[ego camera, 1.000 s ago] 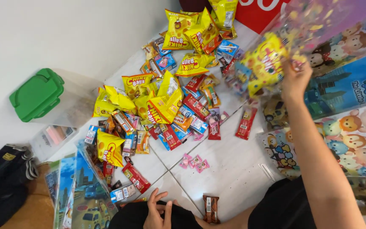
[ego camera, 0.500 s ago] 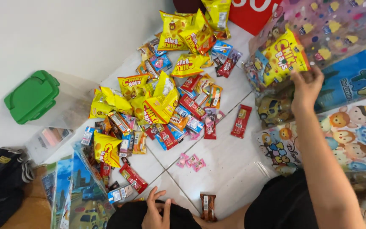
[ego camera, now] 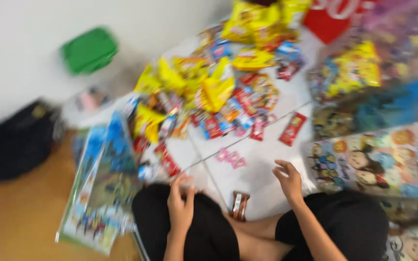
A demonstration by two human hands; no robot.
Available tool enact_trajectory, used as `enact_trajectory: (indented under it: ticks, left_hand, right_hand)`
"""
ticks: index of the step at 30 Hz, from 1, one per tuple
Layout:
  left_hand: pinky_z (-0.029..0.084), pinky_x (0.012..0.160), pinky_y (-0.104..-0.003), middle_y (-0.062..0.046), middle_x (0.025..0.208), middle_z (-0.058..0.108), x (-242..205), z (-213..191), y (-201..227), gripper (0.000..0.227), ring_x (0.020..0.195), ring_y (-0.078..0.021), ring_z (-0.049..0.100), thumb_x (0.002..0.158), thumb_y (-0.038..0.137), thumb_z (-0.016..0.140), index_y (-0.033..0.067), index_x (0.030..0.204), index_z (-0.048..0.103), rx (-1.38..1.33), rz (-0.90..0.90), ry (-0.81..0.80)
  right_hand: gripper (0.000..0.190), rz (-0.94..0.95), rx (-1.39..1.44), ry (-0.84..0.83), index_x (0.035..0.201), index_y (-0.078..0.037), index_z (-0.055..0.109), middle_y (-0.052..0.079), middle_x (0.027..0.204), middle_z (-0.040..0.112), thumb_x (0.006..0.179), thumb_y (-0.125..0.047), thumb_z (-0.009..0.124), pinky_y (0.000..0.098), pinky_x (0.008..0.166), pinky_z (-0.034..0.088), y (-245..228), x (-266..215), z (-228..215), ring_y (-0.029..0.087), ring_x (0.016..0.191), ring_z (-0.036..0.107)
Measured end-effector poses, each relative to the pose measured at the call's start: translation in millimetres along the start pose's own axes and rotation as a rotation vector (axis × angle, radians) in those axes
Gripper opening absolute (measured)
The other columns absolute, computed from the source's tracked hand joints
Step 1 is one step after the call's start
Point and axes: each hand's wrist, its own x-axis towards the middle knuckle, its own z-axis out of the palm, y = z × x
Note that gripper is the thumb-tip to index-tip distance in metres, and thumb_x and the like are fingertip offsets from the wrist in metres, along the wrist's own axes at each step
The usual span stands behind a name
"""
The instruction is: Packing various snack items into decorative plastic bags while sitting on the floor.
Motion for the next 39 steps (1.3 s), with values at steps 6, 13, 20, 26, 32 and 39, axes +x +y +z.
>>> enact_trajectory:
  ticks: [6,13,20,26,32,39]
  left_hand:
    - [0.055,0.082,-0.03,-0.006,0.108,0.069,-1,-73,-8,0.017,0.088,-0.0175,0.068,0.102,0.018,0.06,0.0087,0.116,0.064,-0.021,0.127,0.346]
    - [0.048,0.1,-0.04,-0.009,0.118,0.072,18,-141,-232,0.031,0.11,-0.03,0.067,0.089,0.014,0.065,0.0123,0.121,0.066,0.26,-0.219,0.52]
    - [0.048,0.102,-0.05,-0.019,0.14,0.052,13,-128,-289,0.085,0.124,-0.0393,0.055,0.055,0.031,0.095,0.0141,0.131,0.063,0.839,-0.177,0.474]
    - [0.054,0.086,-0.045,-0.007,0.134,0.065,11,-139,-271,0.03,0.117,-0.0295,0.064,0.085,0.019,0.076,0.0183,0.114,0.073,0.926,-0.221,0.533]
    - [0.036,0.108,-0.057,-0.013,0.154,0.04,8,-170,-252,0.078,0.138,-0.0365,0.04,0.069,0.031,0.085,0.0198,0.139,0.052,0.918,-0.532,0.462]
    - [0.05,0.107,-0.058,-0.016,0.169,0.001,9,-207,-183,0.106,0.147,-0.0477,0.028,0.069,-0.013,0.086,0.0195,0.155,0.032,0.236,-0.749,0.859]
  right_hand:
    - [0.033,0.029,-0.068,-0.24,0.124,-0.008,0.071,0.01,0.121,0.074,0.091,-0.008,0.069,0.0342,0.081,0.054,69,-36,-3,0.024,0.106,0.07]
    - [0.029,0.031,-0.223,-0.284,0.122,-0.004,0.073,0.009,0.117,0.074,0.093,-0.009,0.07,0.0343,0.078,0.052,27,-48,5,0.02,0.098,0.067]
    - [0.033,0.045,-0.313,-0.253,0.12,-0.01,0.076,0.007,0.104,0.075,0.086,-0.008,0.076,0.0295,0.075,0.05,46,-42,7,0.017,0.082,0.064]
    - [0.031,0.054,-0.384,-0.227,0.118,-0.012,0.077,0.004,0.105,0.076,0.087,-0.011,0.075,0.0295,0.078,0.05,47,-45,4,0.019,0.079,0.066]
    - [0.031,0.078,-0.45,-0.244,0.12,-0.012,0.077,0.007,0.103,0.076,0.09,-0.015,0.074,0.0323,0.08,0.052,37,-51,3,0.022,0.079,0.068]
    - [0.03,0.03,-0.437,-0.257,0.121,-0.014,0.077,0.005,0.101,0.075,0.091,-0.012,0.073,0.0298,0.083,0.05,43,-51,2,0.017,0.086,0.067]
